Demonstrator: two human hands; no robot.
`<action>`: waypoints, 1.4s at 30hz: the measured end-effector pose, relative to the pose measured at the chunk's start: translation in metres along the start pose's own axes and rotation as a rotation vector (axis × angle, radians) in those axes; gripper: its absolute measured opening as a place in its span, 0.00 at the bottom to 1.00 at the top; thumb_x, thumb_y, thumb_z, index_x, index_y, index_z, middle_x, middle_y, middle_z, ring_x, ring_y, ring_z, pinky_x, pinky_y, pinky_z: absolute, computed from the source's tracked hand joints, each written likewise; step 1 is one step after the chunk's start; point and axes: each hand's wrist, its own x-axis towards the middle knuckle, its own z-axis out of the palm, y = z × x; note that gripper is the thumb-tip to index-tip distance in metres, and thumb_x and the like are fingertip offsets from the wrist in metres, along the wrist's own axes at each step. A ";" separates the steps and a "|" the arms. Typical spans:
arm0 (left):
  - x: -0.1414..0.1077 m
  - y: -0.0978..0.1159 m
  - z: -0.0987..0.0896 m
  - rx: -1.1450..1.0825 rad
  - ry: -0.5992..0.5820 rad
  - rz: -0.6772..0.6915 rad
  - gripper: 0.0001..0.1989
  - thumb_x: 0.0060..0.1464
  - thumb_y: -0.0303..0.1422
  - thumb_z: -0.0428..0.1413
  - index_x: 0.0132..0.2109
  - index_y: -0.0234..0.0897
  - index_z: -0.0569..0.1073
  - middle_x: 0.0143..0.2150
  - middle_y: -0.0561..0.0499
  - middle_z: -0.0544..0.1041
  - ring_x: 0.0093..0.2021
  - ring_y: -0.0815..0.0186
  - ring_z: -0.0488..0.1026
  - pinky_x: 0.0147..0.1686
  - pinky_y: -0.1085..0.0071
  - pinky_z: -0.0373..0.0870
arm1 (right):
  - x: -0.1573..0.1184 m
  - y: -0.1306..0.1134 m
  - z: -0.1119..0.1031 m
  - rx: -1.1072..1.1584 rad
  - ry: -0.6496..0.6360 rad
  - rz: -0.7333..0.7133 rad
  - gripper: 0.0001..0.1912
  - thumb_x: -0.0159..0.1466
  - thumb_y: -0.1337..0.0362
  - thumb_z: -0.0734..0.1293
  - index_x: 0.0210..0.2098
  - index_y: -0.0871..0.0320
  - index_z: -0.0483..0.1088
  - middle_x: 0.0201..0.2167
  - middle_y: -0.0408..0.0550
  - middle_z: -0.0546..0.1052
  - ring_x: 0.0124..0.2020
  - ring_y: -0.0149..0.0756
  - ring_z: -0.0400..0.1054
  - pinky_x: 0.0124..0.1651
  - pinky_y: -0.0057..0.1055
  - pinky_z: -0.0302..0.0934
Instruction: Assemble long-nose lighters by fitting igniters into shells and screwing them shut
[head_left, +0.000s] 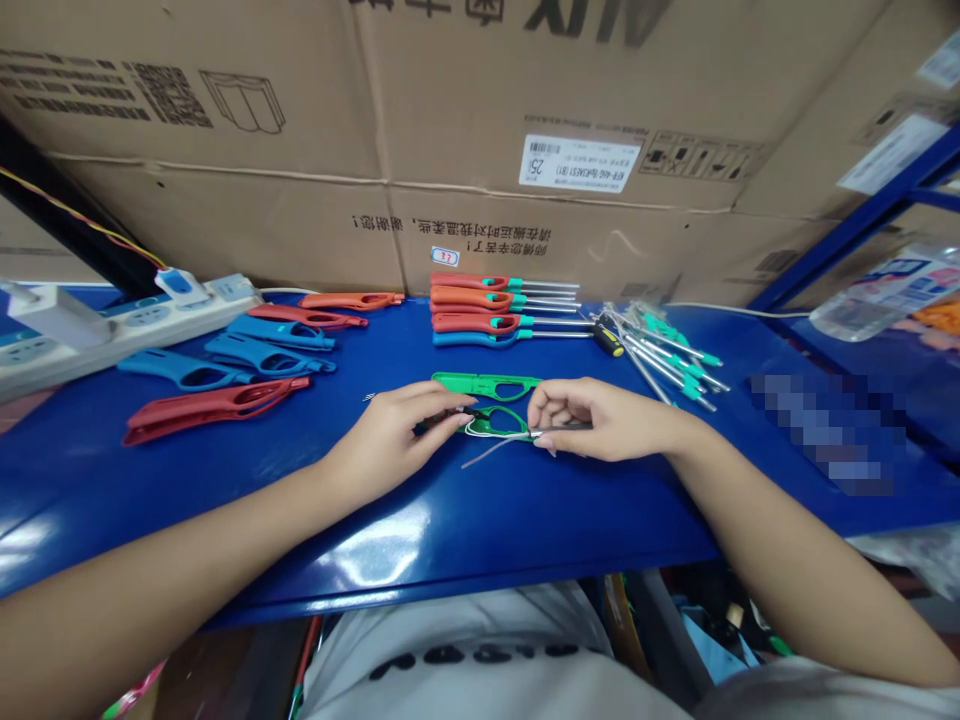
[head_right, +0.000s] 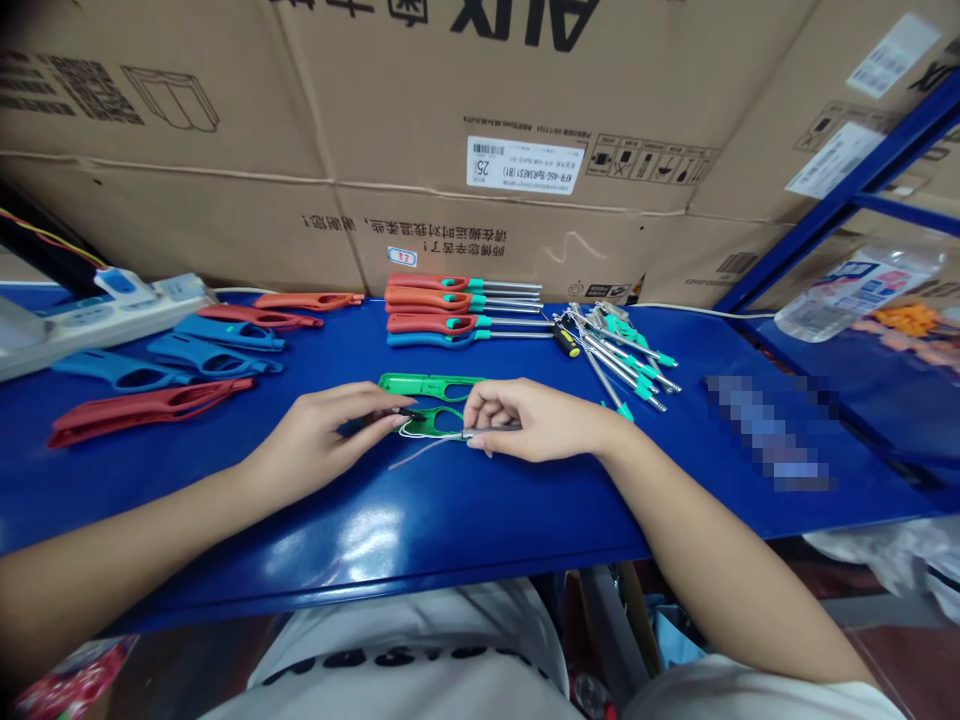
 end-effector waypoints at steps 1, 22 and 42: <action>0.000 -0.002 0.001 0.000 -0.018 0.005 0.09 0.65 0.31 0.57 0.49 0.36 0.80 0.43 0.48 0.81 0.41 0.65 0.79 0.44 0.70 0.75 | -0.001 -0.001 -0.001 -0.039 0.016 0.010 0.09 0.66 0.59 0.68 0.40 0.58 0.68 0.32 0.44 0.75 0.32 0.30 0.70 0.36 0.28 0.65; 0.000 -0.008 0.001 0.052 -0.061 -0.030 0.11 0.65 0.34 0.56 0.46 0.36 0.81 0.41 0.47 0.78 0.37 0.65 0.77 0.40 0.68 0.76 | 0.000 -0.001 -0.008 -0.335 0.119 -0.068 0.07 0.66 0.61 0.67 0.38 0.58 0.76 0.37 0.49 0.79 0.36 0.35 0.72 0.36 0.30 0.64; 0.000 -0.009 0.003 0.021 -0.064 -0.042 0.09 0.64 0.32 0.58 0.46 0.36 0.82 0.41 0.47 0.81 0.38 0.65 0.79 0.42 0.69 0.76 | 0.002 0.006 -0.009 -0.539 0.195 -0.085 0.07 0.66 0.62 0.68 0.37 0.57 0.78 0.37 0.49 0.80 0.36 0.37 0.73 0.39 0.32 0.63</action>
